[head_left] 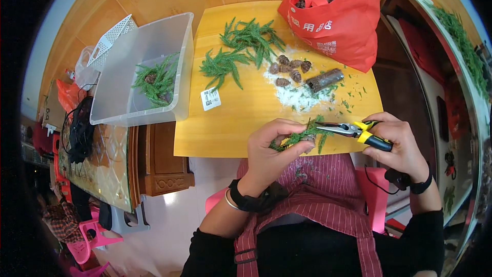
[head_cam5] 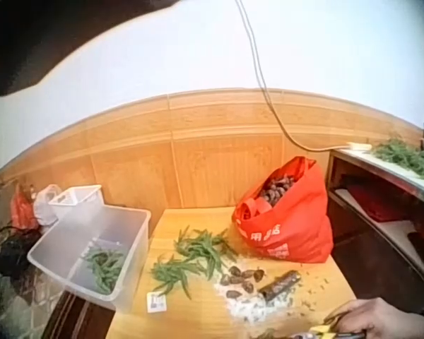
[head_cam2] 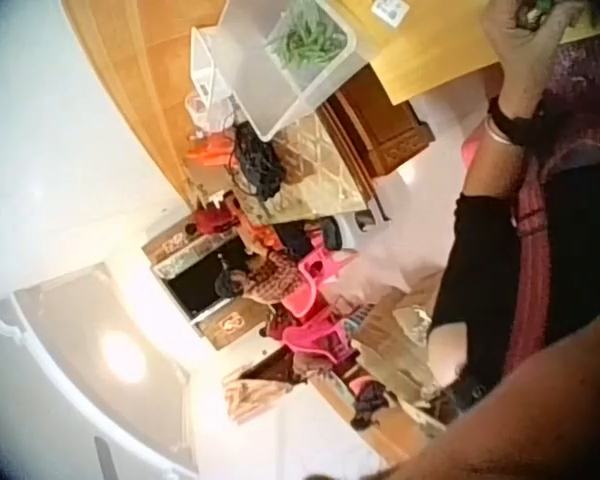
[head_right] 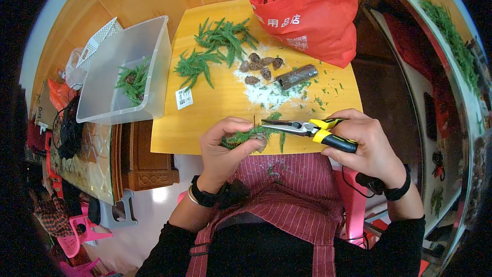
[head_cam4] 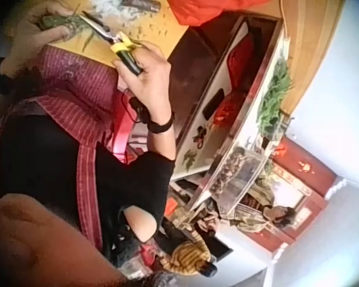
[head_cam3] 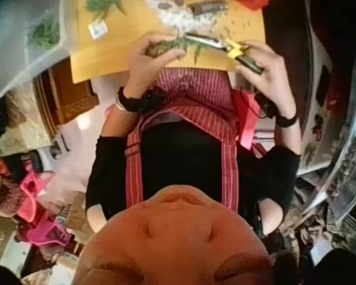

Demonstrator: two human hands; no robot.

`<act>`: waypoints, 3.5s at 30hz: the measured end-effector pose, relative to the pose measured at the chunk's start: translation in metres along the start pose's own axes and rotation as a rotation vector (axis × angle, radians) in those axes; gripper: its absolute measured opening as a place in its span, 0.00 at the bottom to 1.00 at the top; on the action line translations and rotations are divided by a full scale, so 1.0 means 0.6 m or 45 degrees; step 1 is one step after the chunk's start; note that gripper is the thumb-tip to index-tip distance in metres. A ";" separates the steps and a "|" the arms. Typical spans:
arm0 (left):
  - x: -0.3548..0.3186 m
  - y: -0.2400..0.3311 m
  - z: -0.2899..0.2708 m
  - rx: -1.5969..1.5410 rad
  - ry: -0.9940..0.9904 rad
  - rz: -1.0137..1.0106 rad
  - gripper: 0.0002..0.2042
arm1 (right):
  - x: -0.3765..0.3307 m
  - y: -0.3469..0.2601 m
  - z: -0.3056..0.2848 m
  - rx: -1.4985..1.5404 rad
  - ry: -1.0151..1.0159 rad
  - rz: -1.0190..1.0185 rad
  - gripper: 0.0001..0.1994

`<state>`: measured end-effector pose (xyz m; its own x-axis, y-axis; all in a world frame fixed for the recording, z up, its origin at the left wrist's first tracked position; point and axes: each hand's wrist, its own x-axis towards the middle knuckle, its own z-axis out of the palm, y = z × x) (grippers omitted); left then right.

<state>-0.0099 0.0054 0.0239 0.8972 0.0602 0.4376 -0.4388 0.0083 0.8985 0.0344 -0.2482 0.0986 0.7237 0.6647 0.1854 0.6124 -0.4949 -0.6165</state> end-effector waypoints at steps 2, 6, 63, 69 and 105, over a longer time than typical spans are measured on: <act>-0.002 0.000 0.001 -0.015 -0.014 -0.056 0.13 | 0.003 0.001 0.003 0.013 -0.006 0.001 0.15; -0.002 0.001 0.000 -0.038 -0.056 -0.093 0.13 | 0.012 -0.003 0.004 -0.051 0.009 -0.081 0.12; 0.012 0.001 -0.023 -0.137 -0.218 -0.005 0.10 | 0.039 -0.030 -0.070 0.354 -0.817 0.375 0.12; 0.008 0.000 -0.022 -0.323 -0.171 -0.098 0.10 | 0.029 -0.046 -0.057 -0.064 -0.285 -0.119 0.13; 0.001 0.002 -0.012 -0.428 -0.194 -0.136 0.08 | 0.015 -0.008 0.002 -0.363 -0.139 -0.351 0.12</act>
<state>-0.0100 0.0128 0.0249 0.9248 -0.1079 0.3649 -0.3118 0.3349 0.8892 0.0380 -0.2392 0.1024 0.4917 0.8419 0.2221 0.8533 -0.4151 -0.3155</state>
